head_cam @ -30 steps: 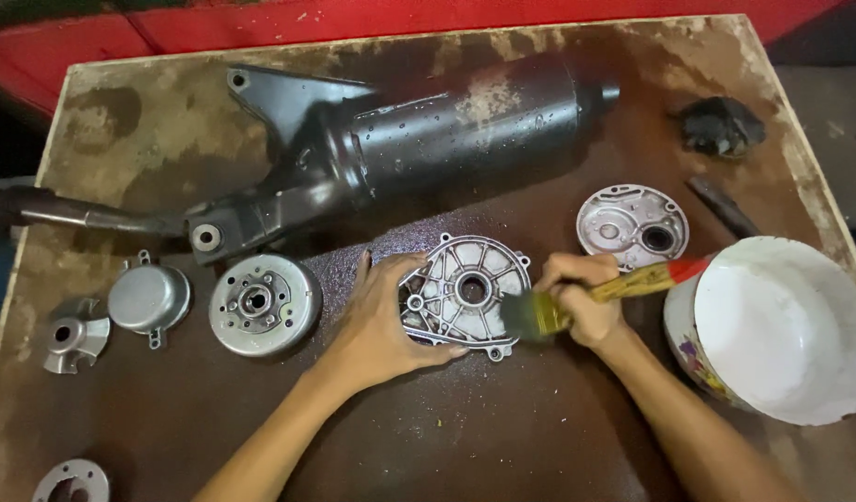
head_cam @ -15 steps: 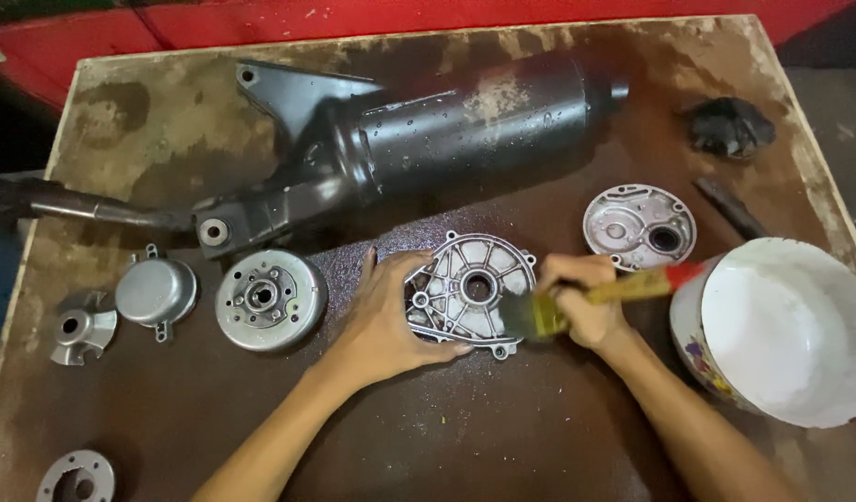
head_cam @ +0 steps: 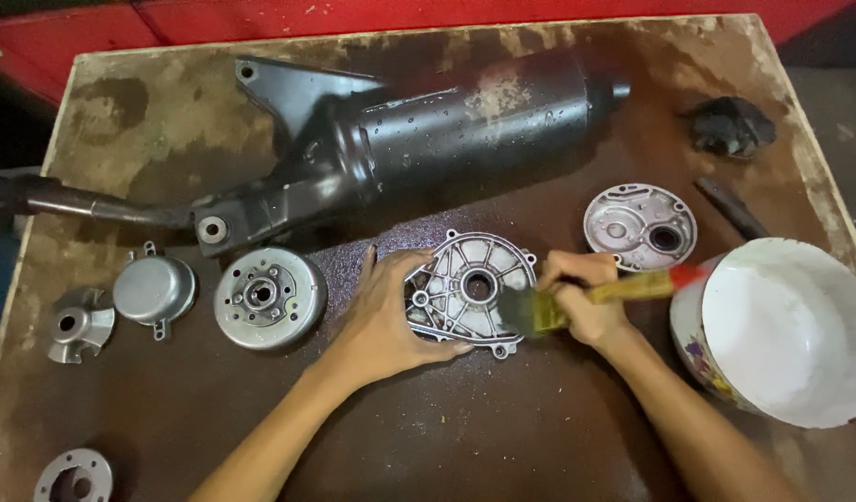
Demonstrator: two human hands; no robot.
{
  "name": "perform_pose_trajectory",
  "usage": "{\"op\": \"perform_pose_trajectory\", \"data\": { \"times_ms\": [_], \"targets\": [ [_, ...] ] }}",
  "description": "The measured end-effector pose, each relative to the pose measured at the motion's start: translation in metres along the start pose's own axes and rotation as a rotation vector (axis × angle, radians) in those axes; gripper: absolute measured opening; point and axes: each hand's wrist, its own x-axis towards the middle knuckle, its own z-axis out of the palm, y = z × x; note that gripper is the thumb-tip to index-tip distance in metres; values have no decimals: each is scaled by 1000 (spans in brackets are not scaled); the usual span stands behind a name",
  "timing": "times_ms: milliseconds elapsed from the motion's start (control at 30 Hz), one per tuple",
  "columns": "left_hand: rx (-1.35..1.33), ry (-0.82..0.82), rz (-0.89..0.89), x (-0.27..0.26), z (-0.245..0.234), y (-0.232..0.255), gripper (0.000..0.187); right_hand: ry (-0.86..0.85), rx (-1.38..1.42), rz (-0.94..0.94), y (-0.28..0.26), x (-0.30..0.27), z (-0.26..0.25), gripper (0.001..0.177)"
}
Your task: The person uses a paintbrush to scrub and clean various disassembled metal mechanical parts on a workbench. They hold a complex housing component in their left hand while scrubbing it with the brush in their right hand, then switch to cleaning a smaller circular metal part.
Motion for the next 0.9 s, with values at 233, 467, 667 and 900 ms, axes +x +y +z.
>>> {"op": "perform_pose_trajectory", "data": {
  "times_ms": [233,467,667,900],
  "targets": [
    [-4,10,1,1,-4,4,126,58,-112,45,-31,17,-1,15],
    [15,-27,-48,3,-2,1,130,84,-101,131,-18,12,2,13],
    [6,-45,-76,3,-3,3,128,122,-100,228,-60,30,8,12],
    [-17,-49,-82,4,-7,7,127,-91,-75,803,-121,66,17,14]
  ]
}}
